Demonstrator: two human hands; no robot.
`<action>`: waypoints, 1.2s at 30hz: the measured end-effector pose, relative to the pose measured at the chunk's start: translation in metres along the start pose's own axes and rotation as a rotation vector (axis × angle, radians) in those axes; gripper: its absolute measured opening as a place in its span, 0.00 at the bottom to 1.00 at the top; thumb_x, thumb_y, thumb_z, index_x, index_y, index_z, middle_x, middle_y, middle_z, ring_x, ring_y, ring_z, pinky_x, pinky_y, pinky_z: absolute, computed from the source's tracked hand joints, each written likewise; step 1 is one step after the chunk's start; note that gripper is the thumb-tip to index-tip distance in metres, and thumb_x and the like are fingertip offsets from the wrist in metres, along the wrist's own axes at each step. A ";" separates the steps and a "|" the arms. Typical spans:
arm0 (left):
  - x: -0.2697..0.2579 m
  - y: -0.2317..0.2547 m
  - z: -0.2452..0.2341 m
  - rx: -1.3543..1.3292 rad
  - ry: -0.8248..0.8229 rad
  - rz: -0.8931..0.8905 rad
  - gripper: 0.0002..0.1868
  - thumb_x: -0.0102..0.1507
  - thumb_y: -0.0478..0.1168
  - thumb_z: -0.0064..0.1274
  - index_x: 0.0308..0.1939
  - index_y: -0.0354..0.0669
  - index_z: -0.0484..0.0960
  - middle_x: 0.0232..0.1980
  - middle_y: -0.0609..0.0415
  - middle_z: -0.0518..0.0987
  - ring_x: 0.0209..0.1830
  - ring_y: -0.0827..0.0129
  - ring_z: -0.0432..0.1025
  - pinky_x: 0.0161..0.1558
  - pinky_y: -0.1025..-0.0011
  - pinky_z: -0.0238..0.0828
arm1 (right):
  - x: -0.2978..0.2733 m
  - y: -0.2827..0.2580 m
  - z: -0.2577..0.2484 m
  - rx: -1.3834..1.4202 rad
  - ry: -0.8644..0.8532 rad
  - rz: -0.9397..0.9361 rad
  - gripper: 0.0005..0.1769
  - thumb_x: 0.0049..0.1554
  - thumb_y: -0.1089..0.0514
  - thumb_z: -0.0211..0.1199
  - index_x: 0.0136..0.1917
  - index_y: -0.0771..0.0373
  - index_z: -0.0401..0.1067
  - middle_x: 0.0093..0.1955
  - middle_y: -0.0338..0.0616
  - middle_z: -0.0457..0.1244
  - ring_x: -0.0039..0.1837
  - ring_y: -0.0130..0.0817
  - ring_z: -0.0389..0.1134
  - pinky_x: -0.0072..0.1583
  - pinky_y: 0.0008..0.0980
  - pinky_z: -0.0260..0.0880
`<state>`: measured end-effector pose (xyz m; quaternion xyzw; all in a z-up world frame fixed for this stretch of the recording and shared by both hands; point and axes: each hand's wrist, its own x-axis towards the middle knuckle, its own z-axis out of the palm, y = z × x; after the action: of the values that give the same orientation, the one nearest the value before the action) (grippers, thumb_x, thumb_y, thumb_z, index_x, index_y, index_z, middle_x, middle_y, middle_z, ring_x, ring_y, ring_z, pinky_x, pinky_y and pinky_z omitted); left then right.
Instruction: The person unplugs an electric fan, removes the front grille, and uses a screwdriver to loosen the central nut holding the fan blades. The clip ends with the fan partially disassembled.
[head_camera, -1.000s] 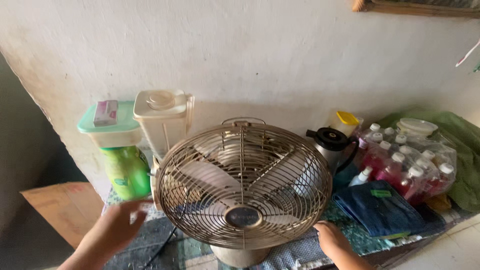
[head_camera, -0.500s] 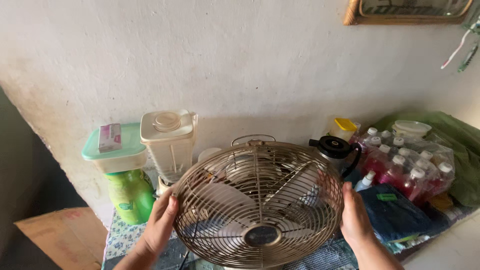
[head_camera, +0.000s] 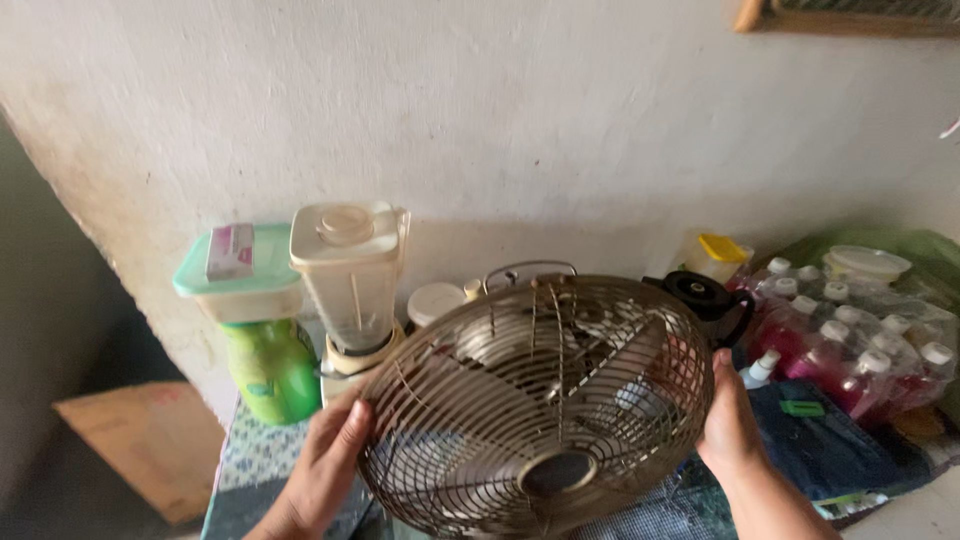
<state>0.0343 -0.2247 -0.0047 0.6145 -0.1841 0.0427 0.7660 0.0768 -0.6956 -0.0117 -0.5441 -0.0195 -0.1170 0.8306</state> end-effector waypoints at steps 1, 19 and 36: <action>-0.003 0.003 0.001 0.046 0.029 -0.007 0.30 0.71 0.48 0.41 0.71 0.29 0.70 0.66 0.44 0.78 0.65 0.65 0.69 0.67 0.67 0.62 | 0.002 0.001 0.001 -0.004 -0.022 -0.015 0.36 0.69 0.35 0.38 0.68 0.68 0.67 0.62 0.50 0.67 0.62 0.40 0.68 0.63 0.42 0.68; -0.004 0.015 0.031 0.178 0.282 0.125 0.28 0.74 0.50 0.39 0.64 0.28 0.75 0.53 0.54 0.81 0.52 0.74 0.71 0.56 0.75 0.67 | 0.014 -0.006 -0.002 -0.086 -0.191 -0.050 0.31 0.73 0.41 0.35 0.67 0.67 0.67 0.64 0.46 0.65 0.63 0.36 0.67 0.65 0.40 0.67; 0.006 0.049 0.013 0.360 0.289 0.037 0.24 0.71 0.48 0.46 0.63 0.33 0.78 0.54 0.50 0.84 0.54 0.71 0.76 0.58 0.69 0.72 | -0.007 -0.041 -0.013 -0.434 -0.127 -0.252 0.15 0.67 0.55 0.55 0.59 0.67 0.75 0.49 0.45 0.66 0.50 0.29 0.64 0.55 0.32 0.66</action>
<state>0.0229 -0.2259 0.0452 0.7252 -0.0730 0.1763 0.6616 0.0595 -0.7216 0.0184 -0.7090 -0.1137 -0.1868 0.6705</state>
